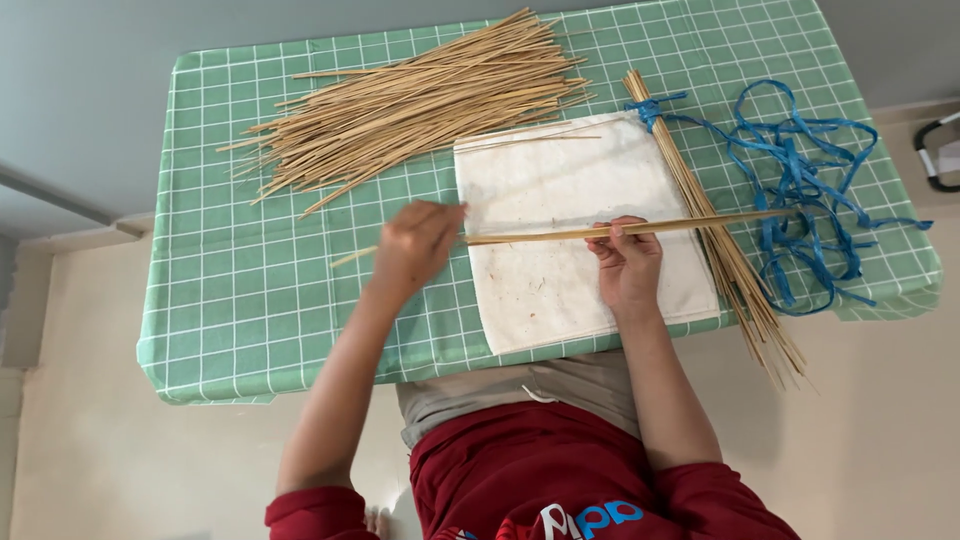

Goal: Gathering bamboo sticks into bundles and securing them with blue plastic ties.

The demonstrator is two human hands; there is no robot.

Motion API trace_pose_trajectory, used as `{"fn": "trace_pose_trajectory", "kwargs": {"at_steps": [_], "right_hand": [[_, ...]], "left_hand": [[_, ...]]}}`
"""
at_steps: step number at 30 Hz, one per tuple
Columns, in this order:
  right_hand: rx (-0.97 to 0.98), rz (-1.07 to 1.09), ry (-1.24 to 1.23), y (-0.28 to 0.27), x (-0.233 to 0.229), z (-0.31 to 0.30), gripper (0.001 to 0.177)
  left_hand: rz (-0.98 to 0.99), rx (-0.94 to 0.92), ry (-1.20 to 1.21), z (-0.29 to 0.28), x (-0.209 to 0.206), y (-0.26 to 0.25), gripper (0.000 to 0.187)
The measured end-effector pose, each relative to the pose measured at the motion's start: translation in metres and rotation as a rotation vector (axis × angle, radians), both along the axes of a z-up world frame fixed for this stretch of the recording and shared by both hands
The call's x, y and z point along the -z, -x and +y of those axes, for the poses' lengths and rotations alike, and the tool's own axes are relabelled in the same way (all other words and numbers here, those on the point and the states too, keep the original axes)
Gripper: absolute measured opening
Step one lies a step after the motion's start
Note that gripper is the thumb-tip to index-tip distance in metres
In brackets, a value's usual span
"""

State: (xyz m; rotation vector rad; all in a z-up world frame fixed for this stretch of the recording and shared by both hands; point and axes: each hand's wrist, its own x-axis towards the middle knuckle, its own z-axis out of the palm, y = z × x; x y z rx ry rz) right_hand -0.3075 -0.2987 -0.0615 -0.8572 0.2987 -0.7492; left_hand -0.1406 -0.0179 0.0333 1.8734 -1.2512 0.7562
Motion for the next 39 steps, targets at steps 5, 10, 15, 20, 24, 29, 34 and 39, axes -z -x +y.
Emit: {"fn": "trace_pose_trajectory", "kwargs": {"at_steps": [5, 10, 15, 20, 24, 29, 34, 39], "right_hand": [[-0.061, -0.022, 0.014, 0.001, 0.001, 0.003, 0.013], [-0.132, -0.056, 0.001, 0.004, -0.002, 0.005, 0.018], [-0.178, -0.050, 0.017, 0.005, -0.007, 0.009, 0.016], [-0.117, -0.036, -0.001, 0.005, -0.001, 0.001, 0.014], [-0.043, -0.023, -0.037, 0.003, -0.002, -0.003, 0.013], [-0.042, -0.042, -0.050, 0.004, 0.007, -0.006, 0.014], [-0.062, -0.057, -0.019, 0.005, 0.007, -0.009, 0.013], [-0.108, -0.062, 0.023, 0.004, 0.002, -0.002, 0.015]], "left_hand": [[0.005, 0.098, -0.063, -0.033, -0.002, 0.045, 0.012], [-0.130, 0.060, -0.180, -0.047, 0.003, 0.066, 0.019], [-0.097, 0.049, -0.295, -0.047, -0.005, 0.078, 0.023], [0.128, -0.008, -0.229, -0.034, -0.022, 0.071, 0.012], [0.302, -0.207, 0.156, -0.008, -0.012, 0.045, 0.020], [0.668, -0.083, 0.396, 0.003, 0.000, 0.056, 0.045], [0.946, 0.221, 0.545, -0.016, 0.004, 0.067, 0.057], [1.005, 0.345, 0.383, -0.025, 0.009, 0.066, 0.070]]}}
